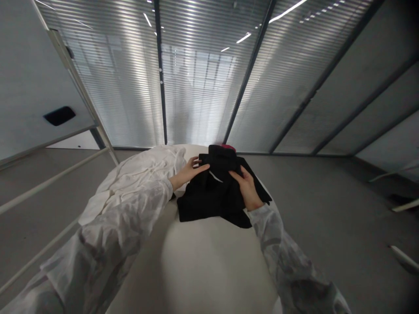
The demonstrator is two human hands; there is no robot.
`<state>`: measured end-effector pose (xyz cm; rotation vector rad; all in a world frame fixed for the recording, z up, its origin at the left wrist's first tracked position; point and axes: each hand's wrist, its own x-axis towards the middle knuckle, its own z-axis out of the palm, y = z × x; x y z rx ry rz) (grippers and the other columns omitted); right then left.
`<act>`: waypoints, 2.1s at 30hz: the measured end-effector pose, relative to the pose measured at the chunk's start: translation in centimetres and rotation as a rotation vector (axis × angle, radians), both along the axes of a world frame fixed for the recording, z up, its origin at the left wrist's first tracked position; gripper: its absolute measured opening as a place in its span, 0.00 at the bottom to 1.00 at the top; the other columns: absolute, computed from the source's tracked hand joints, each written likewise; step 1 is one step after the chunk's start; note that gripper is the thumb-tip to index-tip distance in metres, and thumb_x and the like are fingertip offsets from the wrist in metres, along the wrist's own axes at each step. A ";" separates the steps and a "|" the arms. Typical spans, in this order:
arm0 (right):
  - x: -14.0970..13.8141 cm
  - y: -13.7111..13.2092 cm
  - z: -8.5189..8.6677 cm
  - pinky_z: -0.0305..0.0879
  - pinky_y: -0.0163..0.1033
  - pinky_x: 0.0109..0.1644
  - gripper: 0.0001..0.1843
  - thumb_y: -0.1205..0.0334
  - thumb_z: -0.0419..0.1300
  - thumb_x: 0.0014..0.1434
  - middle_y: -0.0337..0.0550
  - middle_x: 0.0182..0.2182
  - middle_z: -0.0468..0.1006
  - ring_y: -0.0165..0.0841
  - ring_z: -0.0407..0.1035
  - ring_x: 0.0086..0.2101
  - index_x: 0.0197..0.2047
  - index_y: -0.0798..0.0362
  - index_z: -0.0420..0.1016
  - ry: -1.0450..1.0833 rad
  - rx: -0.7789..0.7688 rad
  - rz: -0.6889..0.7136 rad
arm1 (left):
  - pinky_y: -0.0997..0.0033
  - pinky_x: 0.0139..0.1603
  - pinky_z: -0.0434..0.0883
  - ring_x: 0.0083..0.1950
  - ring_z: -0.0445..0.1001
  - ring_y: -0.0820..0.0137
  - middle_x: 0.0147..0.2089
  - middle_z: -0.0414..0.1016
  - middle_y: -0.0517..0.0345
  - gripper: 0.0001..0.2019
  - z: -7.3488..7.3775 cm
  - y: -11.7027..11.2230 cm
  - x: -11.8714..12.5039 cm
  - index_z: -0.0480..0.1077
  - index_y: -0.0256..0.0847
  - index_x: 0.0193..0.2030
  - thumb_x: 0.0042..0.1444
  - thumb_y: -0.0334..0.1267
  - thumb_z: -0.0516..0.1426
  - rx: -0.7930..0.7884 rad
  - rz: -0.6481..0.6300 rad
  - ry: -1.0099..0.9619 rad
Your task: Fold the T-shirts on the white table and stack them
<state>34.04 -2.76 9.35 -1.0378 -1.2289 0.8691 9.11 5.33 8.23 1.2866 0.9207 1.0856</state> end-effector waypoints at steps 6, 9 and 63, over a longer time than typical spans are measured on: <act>0.4 0.4 -1.7 0.73 0.59 0.70 0.36 0.25 0.57 0.68 0.47 0.49 0.89 0.50 0.79 0.59 0.55 0.47 0.85 -0.149 -0.115 0.150 | 0.58 0.58 0.77 0.51 0.85 0.57 0.47 0.87 0.48 0.31 -0.7 -0.5 0.4 0.81 0.35 0.52 0.47 0.50 0.80 0.033 -0.234 -0.097; 0.5 0.5 -2.0 0.72 0.55 0.70 0.32 0.36 0.71 0.61 0.47 0.54 0.88 0.48 0.79 0.59 0.60 0.49 0.83 -0.241 -0.139 0.130 | 0.60 0.56 0.76 0.49 0.84 0.59 0.44 0.87 0.50 0.26 0.0 -0.3 0.4 0.82 0.35 0.48 0.46 0.48 0.79 0.119 -0.240 -0.146; 9.6 5.6 -3.3 0.78 0.49 0.53 0.28 0.48 0.76 0.55 0.50 0.44 0.86 0.46 0.82 0.44 0.55 0.51 0.81 -1.154 -0.183 -0.011 | 0.70 0.40 0.70 0.38 0.80 0.63 0.40 0.85 0.55 0.28 1.4 0.5 -13.1 0.81 0.42 0.49 0.45 0.55 0.76 0.356 -0.291 0.877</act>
